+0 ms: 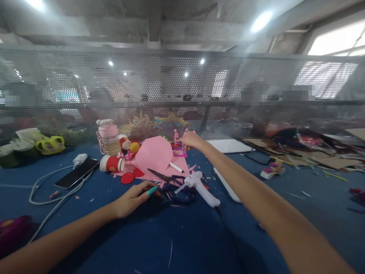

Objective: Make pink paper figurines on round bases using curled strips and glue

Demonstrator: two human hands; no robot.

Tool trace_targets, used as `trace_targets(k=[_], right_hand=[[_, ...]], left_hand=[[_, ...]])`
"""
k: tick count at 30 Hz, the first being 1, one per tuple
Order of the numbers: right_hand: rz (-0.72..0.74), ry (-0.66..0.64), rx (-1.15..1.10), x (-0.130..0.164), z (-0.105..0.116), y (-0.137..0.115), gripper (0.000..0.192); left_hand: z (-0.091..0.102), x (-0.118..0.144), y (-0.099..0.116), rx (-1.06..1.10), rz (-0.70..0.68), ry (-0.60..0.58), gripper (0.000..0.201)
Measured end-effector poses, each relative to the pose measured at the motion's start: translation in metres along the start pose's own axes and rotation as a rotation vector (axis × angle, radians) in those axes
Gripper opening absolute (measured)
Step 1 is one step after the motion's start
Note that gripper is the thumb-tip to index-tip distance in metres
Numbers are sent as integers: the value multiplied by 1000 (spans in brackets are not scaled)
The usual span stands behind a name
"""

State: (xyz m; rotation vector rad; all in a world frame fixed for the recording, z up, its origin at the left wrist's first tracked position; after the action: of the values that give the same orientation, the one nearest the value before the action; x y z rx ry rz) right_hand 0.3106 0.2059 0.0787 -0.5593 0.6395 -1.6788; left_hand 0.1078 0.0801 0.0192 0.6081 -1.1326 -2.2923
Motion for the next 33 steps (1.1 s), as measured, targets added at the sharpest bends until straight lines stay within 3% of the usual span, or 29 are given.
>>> trace_targets(k=[3,7,10,13,16,20,23,27,33], right_hand=[[49,-62,36,36,-4,-22,45],[286,-333,89,86,-31,-58,32],[294,-563,174,113,-51,-57,22],[249,-596,216,120,-48,-50,19],[246,-487,201,117,-25,-47,21],[152,-385,123,119,9,-34,25],[84,-389,85,122,23,-24,28],[60,-384,110,116,27,-16,31],[112,-439,182,120,7,-25,34]], left_hand=[[-2,1,-1,-9,13,2,34],[0,4,-1,-68,19,53,24],[20,7,-3,-228,24,263,20],[42,13,-3,-595,27,458,27],[50,11,-17,-859,108,403,50],[52,9,-45,-880,292,235,62],[49,8,-47,-884,300,165,61],[43,9,-40,-850,251,130,58],[33,8,-33,-828,200,40,54]])
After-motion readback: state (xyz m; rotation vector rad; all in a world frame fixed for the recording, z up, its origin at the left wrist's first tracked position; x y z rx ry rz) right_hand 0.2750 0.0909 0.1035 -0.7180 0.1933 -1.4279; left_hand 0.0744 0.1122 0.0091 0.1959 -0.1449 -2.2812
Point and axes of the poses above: each hand's wrist, its own x-axis away from the middle knuckle, its own z-axis out of the back of the hand, y = z × x, the point moved 9 cm from there along -x, towards the middle knuckle
